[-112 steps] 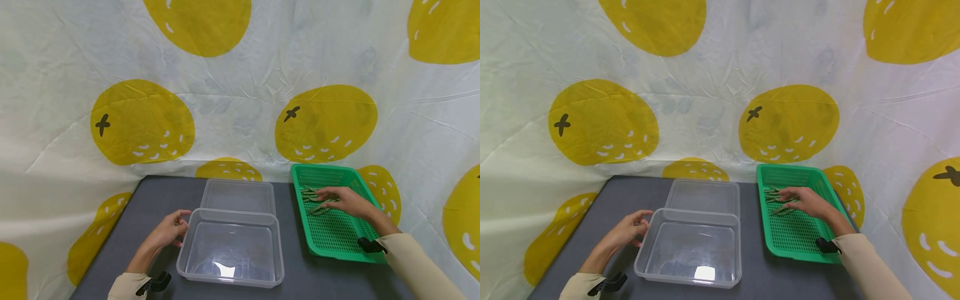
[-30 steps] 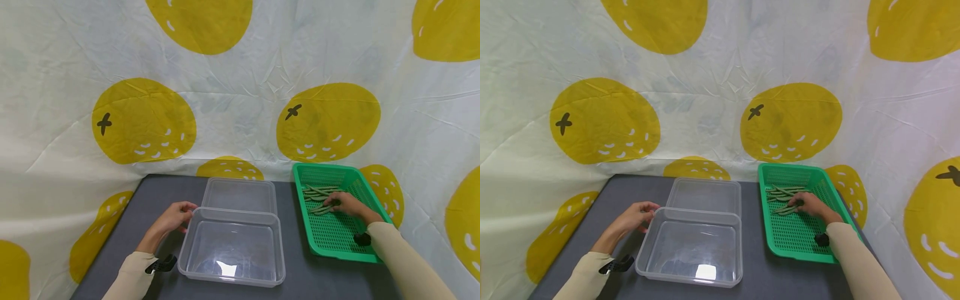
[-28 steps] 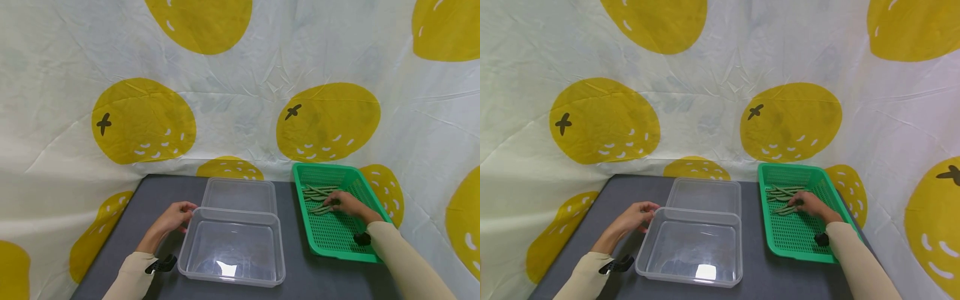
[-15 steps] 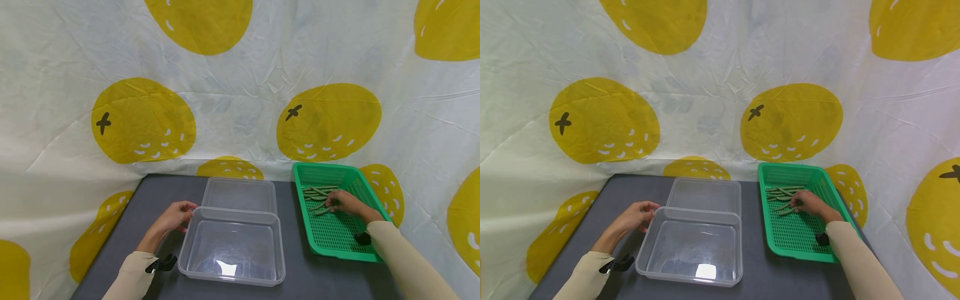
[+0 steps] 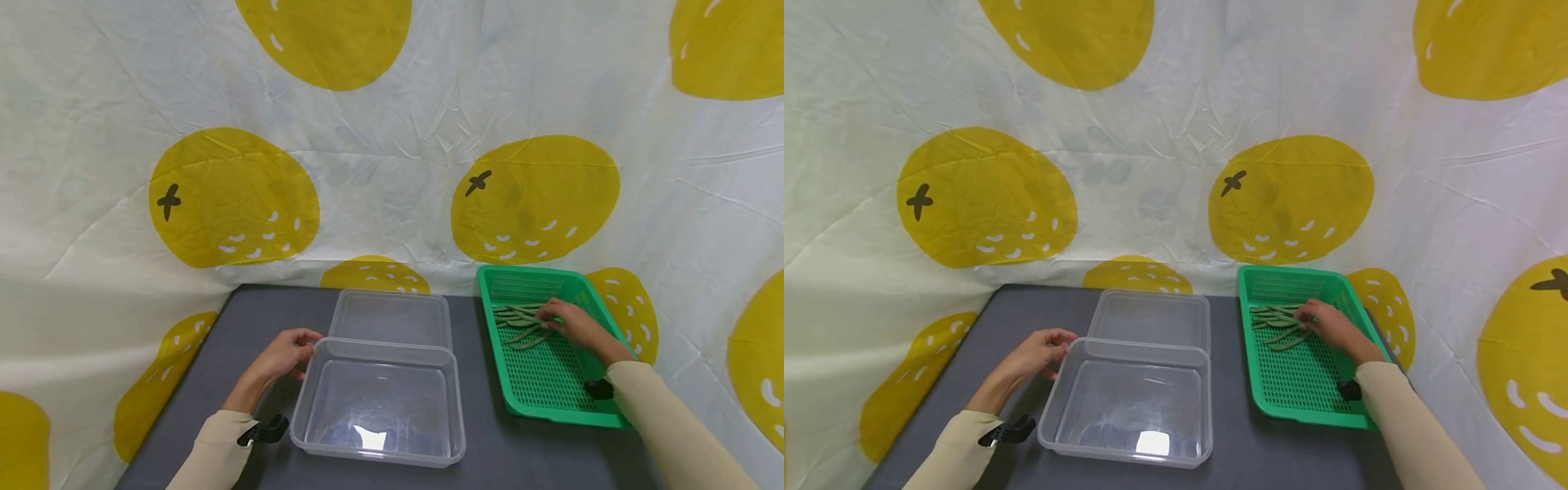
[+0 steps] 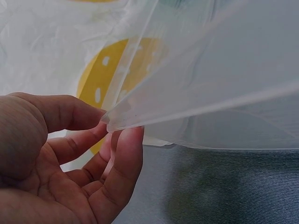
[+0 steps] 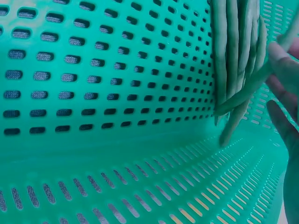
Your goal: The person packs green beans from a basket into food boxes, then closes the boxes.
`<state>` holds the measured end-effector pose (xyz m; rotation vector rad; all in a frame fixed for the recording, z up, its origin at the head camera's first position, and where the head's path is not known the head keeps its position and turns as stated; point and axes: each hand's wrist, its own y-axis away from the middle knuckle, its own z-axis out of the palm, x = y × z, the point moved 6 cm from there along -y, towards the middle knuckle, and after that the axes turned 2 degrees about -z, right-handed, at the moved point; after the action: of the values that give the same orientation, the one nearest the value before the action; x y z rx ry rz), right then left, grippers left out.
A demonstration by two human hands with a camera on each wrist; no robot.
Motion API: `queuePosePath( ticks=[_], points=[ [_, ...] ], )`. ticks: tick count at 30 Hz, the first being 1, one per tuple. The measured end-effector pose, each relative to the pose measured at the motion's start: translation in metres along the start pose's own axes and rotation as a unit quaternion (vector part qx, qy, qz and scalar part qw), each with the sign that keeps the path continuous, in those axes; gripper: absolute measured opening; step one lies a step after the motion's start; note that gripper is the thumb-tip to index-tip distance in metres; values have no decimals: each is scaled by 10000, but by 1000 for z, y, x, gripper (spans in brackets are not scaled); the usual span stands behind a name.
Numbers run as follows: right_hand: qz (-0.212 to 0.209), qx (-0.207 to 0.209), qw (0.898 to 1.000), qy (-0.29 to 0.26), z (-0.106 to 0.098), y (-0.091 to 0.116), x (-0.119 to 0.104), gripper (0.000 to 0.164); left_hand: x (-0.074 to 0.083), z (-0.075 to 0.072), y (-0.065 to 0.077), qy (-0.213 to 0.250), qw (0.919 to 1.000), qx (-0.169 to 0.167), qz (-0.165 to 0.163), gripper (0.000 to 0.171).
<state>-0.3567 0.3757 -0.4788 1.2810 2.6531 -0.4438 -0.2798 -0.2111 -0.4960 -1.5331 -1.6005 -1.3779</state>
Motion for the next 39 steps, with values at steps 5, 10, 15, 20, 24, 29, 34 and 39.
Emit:
queuePosePath(
  ticks=[5, 10, 15, 20, 24, 29, 34, 39],
  points=[
    [-420, 591, 9974, 17, -7, 2, -6, 26, -4, 2, -1, -16, 10000, 30, 11, 32],
    [-406, 641, 9971, -75, -10, 0, -7, 29, -4, 3, 0, -22, 10000, 36, 39, 32],
    [-99, 401, 9989, -228, -13, -2, -7, 29, -1, 2, 2, 17, 10000, 17, 10, 32],
    [17, 228, 9992, -314, -14, -2, -9, 31, 1, 0, 2, 33, 10000, 13, -33, 32],
    [25, 135, 9993, -352, -14, -2, -11, 35, 2, -1, 1, 50, 10000, 16, -47, 32],
    [219, 34, 9988, -443, -16, -3, -14, 36, 3, -1, 1, 71, 10000, -4, -52, 32],
    [357, -49, 9975, -603, -22, -6, -19, 35, 3, 0, 2, 68, 10000, -5, -55, 33],
    [503, -187, 9958, -741, -28, -8, -26, 34, 3, 0, 2, 55, 10000, 1, -57, 33]
  ],
)
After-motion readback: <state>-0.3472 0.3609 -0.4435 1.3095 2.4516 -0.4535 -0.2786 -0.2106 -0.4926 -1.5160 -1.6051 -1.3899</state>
